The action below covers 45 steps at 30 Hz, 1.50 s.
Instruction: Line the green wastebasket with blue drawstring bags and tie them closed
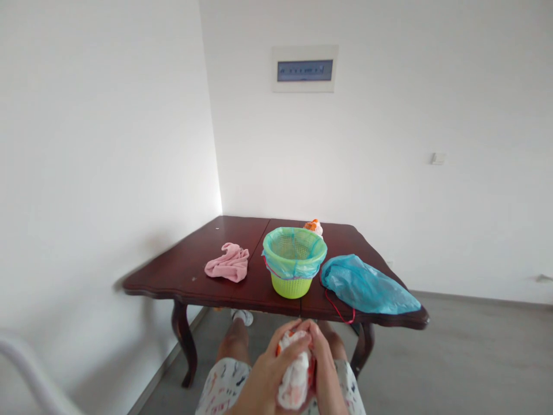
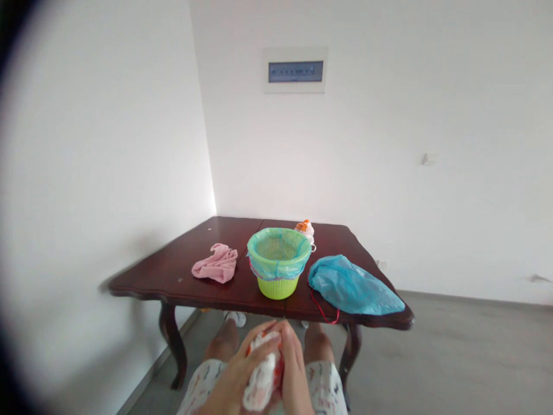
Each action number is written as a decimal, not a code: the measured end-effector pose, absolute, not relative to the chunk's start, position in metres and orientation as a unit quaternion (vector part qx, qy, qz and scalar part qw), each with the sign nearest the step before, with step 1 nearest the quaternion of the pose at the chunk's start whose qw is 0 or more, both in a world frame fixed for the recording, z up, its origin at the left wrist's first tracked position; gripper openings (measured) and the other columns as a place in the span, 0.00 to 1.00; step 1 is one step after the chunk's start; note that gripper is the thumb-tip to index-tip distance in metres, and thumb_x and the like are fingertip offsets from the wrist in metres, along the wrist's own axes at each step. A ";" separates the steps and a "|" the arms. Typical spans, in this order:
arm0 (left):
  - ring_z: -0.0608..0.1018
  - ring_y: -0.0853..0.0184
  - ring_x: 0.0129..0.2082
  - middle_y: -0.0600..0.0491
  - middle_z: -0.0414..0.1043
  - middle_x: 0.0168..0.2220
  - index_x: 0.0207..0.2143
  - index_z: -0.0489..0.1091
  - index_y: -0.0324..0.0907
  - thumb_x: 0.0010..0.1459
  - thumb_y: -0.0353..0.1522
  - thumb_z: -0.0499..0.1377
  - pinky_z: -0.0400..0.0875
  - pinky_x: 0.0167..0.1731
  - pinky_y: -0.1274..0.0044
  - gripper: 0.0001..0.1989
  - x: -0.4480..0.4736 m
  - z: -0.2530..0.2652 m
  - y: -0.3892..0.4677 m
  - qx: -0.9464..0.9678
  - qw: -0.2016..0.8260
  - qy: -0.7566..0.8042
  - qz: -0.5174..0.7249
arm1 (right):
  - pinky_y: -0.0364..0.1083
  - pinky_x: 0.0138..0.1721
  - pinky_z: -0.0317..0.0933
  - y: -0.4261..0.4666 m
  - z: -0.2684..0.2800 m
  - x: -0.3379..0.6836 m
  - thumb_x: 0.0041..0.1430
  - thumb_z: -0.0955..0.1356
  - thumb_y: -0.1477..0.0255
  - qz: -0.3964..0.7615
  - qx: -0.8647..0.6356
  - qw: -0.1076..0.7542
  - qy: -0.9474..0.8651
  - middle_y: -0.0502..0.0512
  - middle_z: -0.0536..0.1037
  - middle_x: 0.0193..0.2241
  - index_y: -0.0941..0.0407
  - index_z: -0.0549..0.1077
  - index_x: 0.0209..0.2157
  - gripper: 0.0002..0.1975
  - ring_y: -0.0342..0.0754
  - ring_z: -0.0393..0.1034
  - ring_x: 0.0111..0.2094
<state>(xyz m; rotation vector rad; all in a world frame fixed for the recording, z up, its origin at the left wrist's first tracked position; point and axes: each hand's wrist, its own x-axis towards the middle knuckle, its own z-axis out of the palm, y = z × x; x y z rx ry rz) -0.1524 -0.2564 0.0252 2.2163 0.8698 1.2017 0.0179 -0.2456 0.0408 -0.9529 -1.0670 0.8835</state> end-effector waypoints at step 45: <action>0.78 0.53 0.50 0.47 0.78 0.45 0.46 0.68 0.47 0.77 0.32 0.53 0.70 0.58 0.61 0.05 -0.204 0.136 -0.071 0.844 -0.054 0.346 0.407 | 0.54 0.50 0.58 -0.072 0.096 0.095 0.76 0.66 0.73 -0.140 -0.433 0.409 -0.791 0.57 0.79 0.39 0.52 0.74 0.41 0.07 0.57 0.71 0.45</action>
